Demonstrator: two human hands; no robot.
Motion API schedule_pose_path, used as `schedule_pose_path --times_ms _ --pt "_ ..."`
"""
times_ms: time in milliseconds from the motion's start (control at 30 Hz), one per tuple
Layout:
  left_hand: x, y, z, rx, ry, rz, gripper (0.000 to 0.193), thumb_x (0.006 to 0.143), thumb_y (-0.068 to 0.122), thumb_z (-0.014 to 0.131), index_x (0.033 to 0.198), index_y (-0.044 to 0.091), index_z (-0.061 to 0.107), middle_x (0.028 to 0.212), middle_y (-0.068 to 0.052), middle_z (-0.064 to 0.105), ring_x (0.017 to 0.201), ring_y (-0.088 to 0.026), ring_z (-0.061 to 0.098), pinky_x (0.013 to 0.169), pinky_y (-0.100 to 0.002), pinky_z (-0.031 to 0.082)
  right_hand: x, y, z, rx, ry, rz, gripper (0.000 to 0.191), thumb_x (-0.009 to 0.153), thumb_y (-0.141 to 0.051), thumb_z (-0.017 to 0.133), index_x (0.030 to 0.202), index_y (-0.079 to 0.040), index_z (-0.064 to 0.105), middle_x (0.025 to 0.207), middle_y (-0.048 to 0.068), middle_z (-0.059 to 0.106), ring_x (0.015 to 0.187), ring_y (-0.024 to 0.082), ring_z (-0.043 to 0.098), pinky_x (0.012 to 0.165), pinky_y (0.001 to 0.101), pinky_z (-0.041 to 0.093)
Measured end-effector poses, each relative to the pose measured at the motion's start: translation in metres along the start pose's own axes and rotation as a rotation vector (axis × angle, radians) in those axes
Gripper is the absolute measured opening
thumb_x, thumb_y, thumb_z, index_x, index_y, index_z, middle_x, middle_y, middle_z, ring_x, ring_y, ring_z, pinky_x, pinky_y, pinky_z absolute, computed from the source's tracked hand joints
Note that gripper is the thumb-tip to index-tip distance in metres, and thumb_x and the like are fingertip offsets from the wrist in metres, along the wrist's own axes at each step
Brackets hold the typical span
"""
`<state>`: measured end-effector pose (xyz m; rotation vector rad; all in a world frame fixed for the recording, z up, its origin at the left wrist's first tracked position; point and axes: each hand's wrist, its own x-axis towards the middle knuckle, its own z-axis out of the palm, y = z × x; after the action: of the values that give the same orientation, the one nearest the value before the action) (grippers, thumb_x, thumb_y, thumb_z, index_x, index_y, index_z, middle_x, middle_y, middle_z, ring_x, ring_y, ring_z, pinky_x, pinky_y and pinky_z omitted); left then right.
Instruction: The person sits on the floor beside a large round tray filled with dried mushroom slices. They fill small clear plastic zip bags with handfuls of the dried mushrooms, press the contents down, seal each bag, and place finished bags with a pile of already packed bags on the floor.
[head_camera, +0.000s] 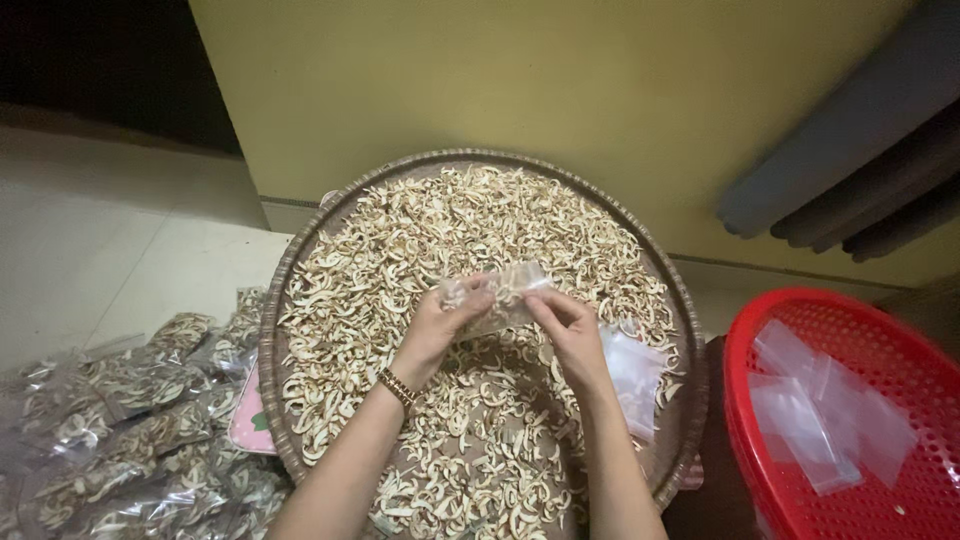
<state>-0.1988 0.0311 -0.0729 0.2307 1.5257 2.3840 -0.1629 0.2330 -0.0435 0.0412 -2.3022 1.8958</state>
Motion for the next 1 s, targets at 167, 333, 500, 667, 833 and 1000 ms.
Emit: schedule_pose_path --times_ms 167,333,500,667,833,1000 --pt "0.005 -0.006 -0.004 0.106 0.126 0.035 0.047 0.094 0.048 0.057 0.121 0.013 0.073 0.115 -0.005 0.074 0.104 -0.012 0.069 0.093 -0.033 0.056 0.001 -0.001 -0.005 0.094 -0.016 -0.124 0.019 0.090 -0.020 0.072 0.105 -0.009 0.078 0.098 0.003 0.076 0.092 0.013 0.068 0.084 0.0272 0.055" --pt "0.001 -0.002 -0.001 0.225 0.093 0.055 0.064 0.102 0.057 0.030 0.123 0.015 0.074 0.109 -0.012 0.079 0.092 -0.018 0.073 0.093 -0.036 0.059 0.006 0.013 -0.006 -0.007 -0.133 0.010 0.022 0.092 -0.019 0.072 0.107 -0.005 0.078 0.098 0.006 0.077 0.089 0.014 0.068 0.084 0.0294 0.054" --pt "-0.001 0.003 0.000 -0.072 0.021 0.055 0.068 0.102 0.057 0.028 0.137 0.010 0.062 0.127 -0.008 0.071 0.106 -0.012 0.071 0.097 -0.033 0.058 0.004 0.016 -0.004 0.016 -0.087 -0.043 0.031 0.099 -0.028 0.063 0.115 -0.005 0.076 0.103 0.006 0.079 0.094 0.013 0.070 0.089 0.0292 0.054" --pt "0.005 0.002 0.003 -0.018 0.037 0.065 0.051 0.089 0.027 0.073 0.129 -0.002 0.059 0.120 -0.013 0.071 0.100 -0.020 0.071 0.089 -0.034 0.061 0.003 0.007 -0.006 0.104 -0.082 0.006 0.034 0.094 -0.029 0.063 0.123 -0.012 0.070 0.100 0.005 0.077 0.093 0.013 0.070 0.089 0.0292 0.054" --pt "0.002 -0.001 -0.004 -0.090 0.103 -0.061 0.051 0.084 0.022 0.075 0.129 0.008 0.053 0.113 -0.014 0.071 0.096 -0.020 0.070 0.088 -0.034 0.059 0.001 0.007 -0.010 0.070 -0.093 0.041 0.029 0.089 -0.020 0.073 0.114 -0.007 0.075 0.100 0.006 0.078 0.091 0.015 0.070 0.087 0.0312 0.056" --pt "0.005 -0.003 -0.008 -0.208 0.103 -0.047 0.052 0.083 0.019 0.076 0.127 0.000 0.055 0.113 -0.015 0.070 0.099 -0.017 0.071 0.091 -0.031 0.060 0.001 0.008 -0.008 0.123 -0.025 -0.042 0.028 0.089 -0.017 0.076 0.114 -0.005 0.076 0.104 0.008 0.077 0.095 0.015 0.070 0.088 0.0324 0.056"
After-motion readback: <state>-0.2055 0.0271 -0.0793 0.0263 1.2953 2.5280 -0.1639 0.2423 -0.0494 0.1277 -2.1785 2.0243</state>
